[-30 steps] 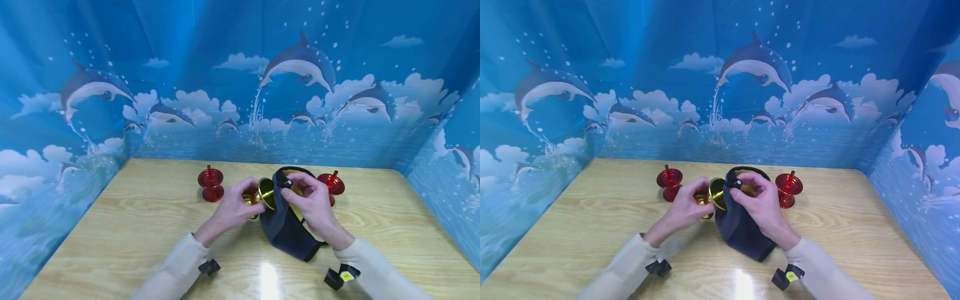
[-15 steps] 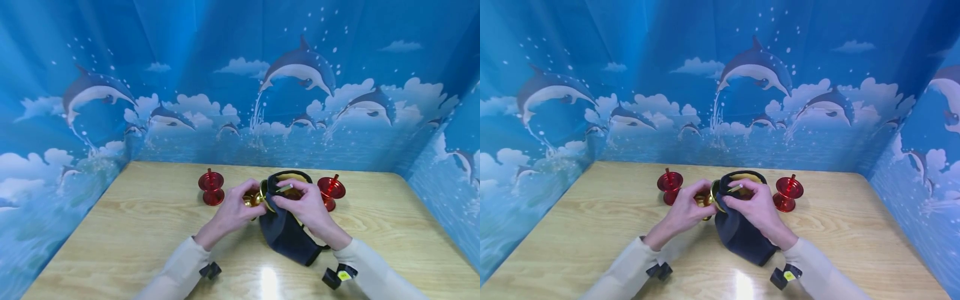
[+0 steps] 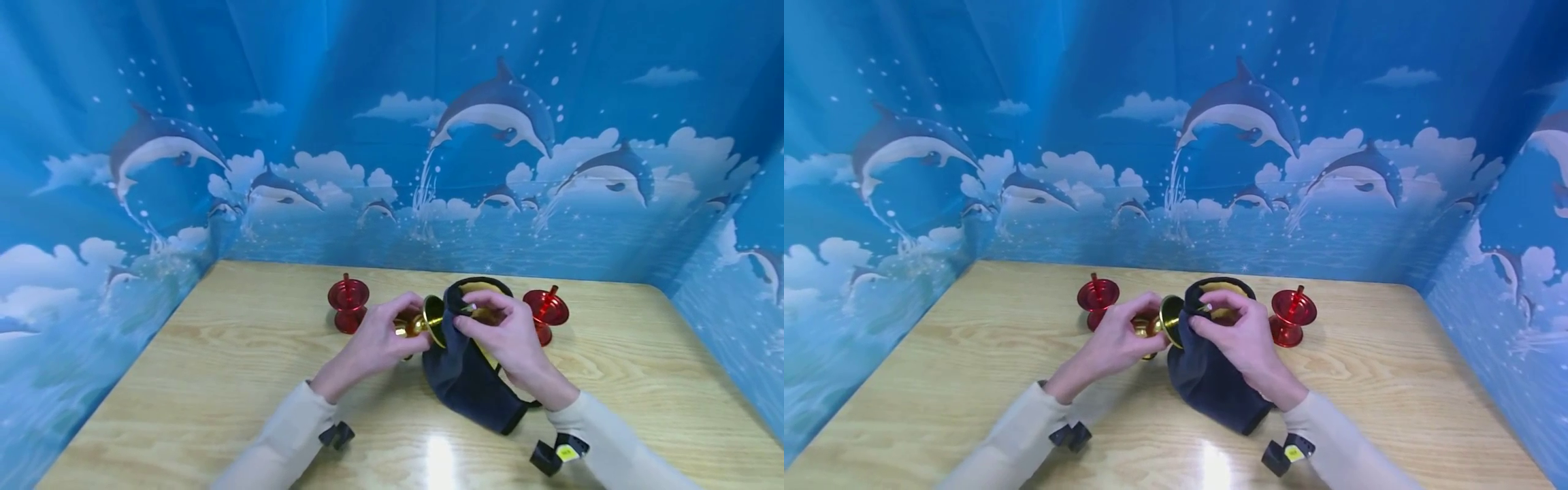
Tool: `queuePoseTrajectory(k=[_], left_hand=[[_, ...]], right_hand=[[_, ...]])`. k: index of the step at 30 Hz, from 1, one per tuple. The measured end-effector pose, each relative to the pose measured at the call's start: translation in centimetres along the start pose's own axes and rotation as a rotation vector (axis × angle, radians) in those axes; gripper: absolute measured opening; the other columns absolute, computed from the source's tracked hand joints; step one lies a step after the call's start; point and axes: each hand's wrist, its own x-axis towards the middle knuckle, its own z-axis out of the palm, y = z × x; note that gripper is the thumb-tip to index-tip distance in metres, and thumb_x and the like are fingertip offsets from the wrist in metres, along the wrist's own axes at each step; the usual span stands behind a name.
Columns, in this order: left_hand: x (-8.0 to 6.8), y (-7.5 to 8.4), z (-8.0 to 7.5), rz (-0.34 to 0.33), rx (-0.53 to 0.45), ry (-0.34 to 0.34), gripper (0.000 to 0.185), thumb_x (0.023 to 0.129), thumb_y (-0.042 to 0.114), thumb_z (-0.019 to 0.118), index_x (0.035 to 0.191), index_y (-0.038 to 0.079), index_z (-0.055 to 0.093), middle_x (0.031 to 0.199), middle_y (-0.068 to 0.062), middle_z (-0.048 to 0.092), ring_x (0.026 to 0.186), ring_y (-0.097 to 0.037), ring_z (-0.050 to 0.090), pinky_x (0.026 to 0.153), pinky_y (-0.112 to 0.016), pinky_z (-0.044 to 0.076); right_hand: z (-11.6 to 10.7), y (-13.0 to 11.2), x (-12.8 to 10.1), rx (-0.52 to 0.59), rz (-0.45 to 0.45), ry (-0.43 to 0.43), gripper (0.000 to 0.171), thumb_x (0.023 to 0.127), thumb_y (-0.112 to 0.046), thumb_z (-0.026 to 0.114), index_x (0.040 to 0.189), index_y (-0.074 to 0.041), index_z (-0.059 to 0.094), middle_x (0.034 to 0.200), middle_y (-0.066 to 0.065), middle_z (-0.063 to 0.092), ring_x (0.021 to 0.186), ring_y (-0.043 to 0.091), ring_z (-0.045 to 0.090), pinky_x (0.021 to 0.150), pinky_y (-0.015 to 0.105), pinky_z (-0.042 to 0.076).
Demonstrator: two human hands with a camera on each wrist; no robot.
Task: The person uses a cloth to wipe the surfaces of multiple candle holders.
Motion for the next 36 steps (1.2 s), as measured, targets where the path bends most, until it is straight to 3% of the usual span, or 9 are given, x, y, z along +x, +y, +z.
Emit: queuePoseTrajectory(k=[7, 9, 15, 20, 25, 31, 36], left_hand=[[-0.5, -0.4, -0.5, -0.016, -0.08, 0.006, 0.024, 0.084, 0.006, 0.076, 0.106, 0.012, 0.069, 0.098, -0.004, 0.073, 0.083, -0.012, 0.064, 0.076, -0.025, 0.057], [-0.6, -0.4, -0.5, -0.045, -0.128, 0.015, 0.025, 0.084, 0.005, 0.076, 0.107, 0.01, 0.068, 0.098, -0.006, 0.073, 0.082, -0.011, 0.064, 0.076, -0.024, 0.056], [-0.5, -0.1, -0.1, -0.065, -0.226, 0.017, 0.028, 0.086, 0.006, 0.075, 0.113, 0.007, 0.066, 0.103, -0.012, 0.074, 0.083, -0.013, 0.064, 0.076, -0.024, 0.054], [-0.5, -0.2, 0.1, -0.083, -0.22, 0.069, 0.026, 0.087, 0.004, 0.072, 0.113, 0.006, 0.067, 0.103, -0.012, 0.074, 0.084, -0.012, 0.063, 0.076, -0.023, 0.053], [-0.5, -0.4, 0.3, -0.07, -0.198, 0.09, 0.027, 0.088, 0.006, 0.073, 0.114, 0.006, 0.067, 0.103, -0.012, 0.073, 0.085, -0.013, 0.063, 0.076, -0.023, 0.054], [-0.4, -0.7, 0.7, -0.043, -0.119, 0.141, 0.028, 0.087, 0.008, 0.075, 0.114, 0.009, 0.069, 0.102, -0.01, 0.074, 0.085, -0.014, 0.064, 0.074, -0.022, 0.055], [-0.1, -0.5, 0.9, -0.028, -0.059, 0.16, 0.027, 0.085, 0.008, 0.075, 0.111, 0.008, 0.069, 0.102, -0.009, 0.076, 0.084, -0.013, 0.066, 0.074, -0.021, 0.057]], right_hand=[[-1.8, -0.1, -0.2, 0.044, -0.089, -0.066, 0.03, 0.087, 0.008, 0.073, 0.107, -0.013, 0.075, 0.101, -0.007, 0.071, 0.087, 0.009, 0.067, 0.072, 0.022, 0.058], [-2.1, 0.0, -0.3, -0.024, -0.129, -0.074, 0.03, 0.086, 0.008, 0.073, 0.108, -0.012, 0.075, 0.1, -0.006, 0.07, 0.081, 0.008, 0.066, 0.068, 0.022, 0.057], [-1.6, 0.5, -0.4, -0.393, -0.308, -0.17, 0.027, 0.09, -0.003, 0.074, 0.117, -0.006, 0.074, 0.108, 0.002, 0.063, 0.087, 0.009, 0.062, 0.075, 0.026, 0.058], [-1.4, 0.7, -0.8, -0.534, -0.357, -0.231, 0.032, 0.095, -0.011, 0.071, 0.126, -0.007, 0.072, 0.116, 0.005, 0.057, 0.086, 0.011, 0.06, 0.074, 0.028, 0.056], [-1.4, 0.8, -0.8, -0.635, -0.411, -0.249, 0.029, 0.098, -0.018, 0.068, 0.126, -0.011, 0.073, 0.118, 0.0, 0.059, 0.09, 0.011, 0.06, 0.069, 0.027, 0.054], [-0.8, 0.9, -0.6, -0.678, -0.539, -0.203, 0.023, 0.095, -0.008, 0.07, 0.117, -0.01, 0.076, 0.099, 0.001, 0.052, 0.077, 0.008, 0.045, 0.061, 0.021, 0.043], [-0.2, 1.0, -1.1, -0.736, -0.566, -0.127, 0.02, 0.092, -0.007, 0.073, 0.111, -0.012, 0.078, 0.086, 0.0, 0.044, 0.076, 0.008, 0.035, 0.064, 0.022, 0.032]])
